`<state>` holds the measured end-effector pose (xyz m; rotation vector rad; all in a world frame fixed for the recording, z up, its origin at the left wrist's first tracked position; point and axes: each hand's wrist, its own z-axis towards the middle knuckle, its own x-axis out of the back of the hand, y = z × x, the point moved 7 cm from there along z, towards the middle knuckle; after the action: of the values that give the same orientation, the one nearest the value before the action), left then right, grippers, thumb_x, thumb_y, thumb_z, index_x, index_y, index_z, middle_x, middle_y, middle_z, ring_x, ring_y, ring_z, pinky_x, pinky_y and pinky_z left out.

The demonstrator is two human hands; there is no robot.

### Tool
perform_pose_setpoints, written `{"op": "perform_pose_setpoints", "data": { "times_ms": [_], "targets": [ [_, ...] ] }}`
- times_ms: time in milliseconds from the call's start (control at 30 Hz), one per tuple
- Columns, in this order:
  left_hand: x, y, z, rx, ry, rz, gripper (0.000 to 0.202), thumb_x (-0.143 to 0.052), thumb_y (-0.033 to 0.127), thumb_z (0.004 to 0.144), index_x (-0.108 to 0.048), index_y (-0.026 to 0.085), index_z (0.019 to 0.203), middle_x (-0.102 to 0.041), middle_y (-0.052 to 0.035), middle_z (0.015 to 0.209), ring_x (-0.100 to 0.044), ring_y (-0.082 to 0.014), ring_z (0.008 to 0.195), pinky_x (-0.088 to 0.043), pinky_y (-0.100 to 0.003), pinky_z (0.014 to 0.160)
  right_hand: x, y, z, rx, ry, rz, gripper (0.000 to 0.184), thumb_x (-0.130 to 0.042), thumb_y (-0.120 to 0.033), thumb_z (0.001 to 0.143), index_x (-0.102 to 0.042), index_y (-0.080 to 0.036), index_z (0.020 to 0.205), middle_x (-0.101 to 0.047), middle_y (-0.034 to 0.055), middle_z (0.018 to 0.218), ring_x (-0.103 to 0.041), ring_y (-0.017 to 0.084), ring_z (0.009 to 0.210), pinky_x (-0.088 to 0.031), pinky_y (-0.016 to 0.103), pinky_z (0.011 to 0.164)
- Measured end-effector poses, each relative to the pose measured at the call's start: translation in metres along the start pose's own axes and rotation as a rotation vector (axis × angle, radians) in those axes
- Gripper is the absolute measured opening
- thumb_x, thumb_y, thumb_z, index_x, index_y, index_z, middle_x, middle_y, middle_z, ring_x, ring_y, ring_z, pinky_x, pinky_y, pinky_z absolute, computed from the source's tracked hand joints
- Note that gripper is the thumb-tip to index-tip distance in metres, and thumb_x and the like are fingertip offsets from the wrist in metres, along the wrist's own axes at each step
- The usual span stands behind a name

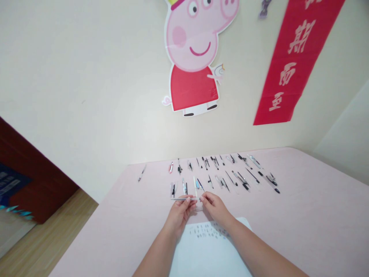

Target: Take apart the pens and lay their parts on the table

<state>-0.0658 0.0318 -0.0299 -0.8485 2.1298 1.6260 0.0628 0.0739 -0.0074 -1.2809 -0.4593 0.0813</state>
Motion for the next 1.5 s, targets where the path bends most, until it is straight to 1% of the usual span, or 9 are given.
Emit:
{"op": "perform_pose_setpoints", "data": {
  "times_ms": [200,400,567,633,933,1133,1233,1333,1500],
  "targets": [
    [0.0014,0.0002,0.0024,-0.006,0.004,-0.019,0.011,-0.066,0.014,0.073,-0.065,0.009,0.082,-0.070,-0.0068,0.074,-0.066,-0.0109,0.069,-0.054,-0.017,0.066,0.0004,-0.0019,-0.0004,0.013,0.011,0.065,0.020,-0.051,-0.036,0.079,-0.053,-0.017,0.072,-0.051,-0.0012,0.064,-0.046,0.013,0.059,-0.036,0.024,0.055],
    [0.0011,0.0001,0.0019,-0.011,-0.003,-0.024,0.010,-0.067,0.014,0.073,-0.065,0.010,0.081,-0.070,-0.0062,0.075,-0.066,-0.0108,0.069,-0.054,-0.017,0.066,0.0008,-0.0006,0.0000,0.013,0.007,0.106,0.024,-0.051,-0.041,0.080,-0.056,-0.017,0.078,-0.053,-0.0009,0.066,-0.047,0.013,0.060,-0.037,0.024,0.056],
    [0.0019,-0.0010,0.0016,0.003,0.003,-0.008,0.011,-0.066,0.013,0.073,-0.065,0.010,0.083,-0.070,-0.0072,0.076,-0.066,-0.0115,0.072,-0.054,-0.018,0.067,0.0006,0.0022,0.0004,-0.001,0.006,0.045,0.039,-0.039,-0.047,0.086,-0.049,-0.018,0.062,-0.046,-0.0020,0.057,-0.044,0.013,0.057,-0.035,0.025,0.056],
    [0.0020,-0.0012,0.0018,0.002,-0.003,-0.008,0.012,-0.067,0.014,0.072,-0.065,0.009,0.083,-0.070,-0.0075,0.076,-0.066,-0.0116,0.072,-0.054,-0.018,0.068,-0.0002,0.0030,0.0005,-0.004,-0.001,0.009,0.038,-0.040,-0.045,0.086,-0.049,-0.018,0.060,-0.046,-0.0022,0.056,-0.044,0.013,0.056,-0.035,0.025,0.055],
    [0.0022,0.0003,0.0029,-0.011,0.006,-0.025,0.014,-0.069,0.016,0.071,-0.064,0.009,0.082,-0.069,-0.0067,0.074,-0.066,-0.0111,0.069,-0.053,-0.018,0.067,0.0021,-0.0031,-0.0002,0.026,0.028,0.055,0.017,-0.051,-0.033,0.078,-0.055,-0.017,0.075,-0.054,-0.0007,0.066,-0.047,0.013,0.061,-0.038,0.025,0.058],
    [-0.0002,0.0015,0.0011,-0.008,0.001,-0.036,0.013,-0.069,0.015,0.070,-0.064,0.009,0.082,-0.070,-0.0071,0.075,-0.066,-0.0112,0.069,-0.054,-0.018,0.067,-0.0007,-0.0005,-0.0006,-0.003,-0.015,0.133,0.027,-0.053,-0.042,0.079,-0.059,-0.017,0.088,-0.059,0.0025,0.077,-0.051,0.014,0.065,-0.040,0.026,0.060],
    [0.0001,0.0011,0.0002,0.005,0.019,-0.028,0.012,-0.068,0.014,0.071,-0.064,0.009,0.081,-0.070,-0.0070,0.074,-0.066,-0.0109,0.068,-0.054,-0.018,0.066,-0.0003,0.0001,-0.0006,0.002,-0.013,0.110,0.035,-0.043,-0.048,0.085,-0.057,-0.017,0.077,-0.056,0.0008,0.069,-0.050,0.014,0.065,-0.039,0.026,0.061],
    [0.0008,0.0000,-0.0002,0.016,0.028,-0.025,0.012,-0.068,0.014,0.071,-0.064,0.009,0.082,-0.070,-0.0069,0.074,-0.066,-0.0107,0.068,-0.054,-0.017,0.066,0.0009,0.0009,-0.0001,-0.005,0.004,0.032,0.041,-0.038,-0.049,0.086,-0.051,-0.018,0.063,-0.049,-0.0012,0.059,-0.046,0.013,0.059,-0.037,0.025,0.058],
    [0.0009,0.0000,0.0007,-0.007,0.009,-0.018,0.012,-0.068,0.014,0.072,-0.064,0.010,0.082,-0.070,-0.0065,0.074,-0.066,-0.0109,0.069,-0.054,-0.018,0.067,0.0010,0.0001,0.0005,-0.004,0.008,-0.015,0.029,-0.044,-0.040,0.082,-0.050,-0.018,0.065,-0.048,-0.0021,0.059,-0.046,0.014,0.060,-0.036,0.025,0.058]
  ]
}}
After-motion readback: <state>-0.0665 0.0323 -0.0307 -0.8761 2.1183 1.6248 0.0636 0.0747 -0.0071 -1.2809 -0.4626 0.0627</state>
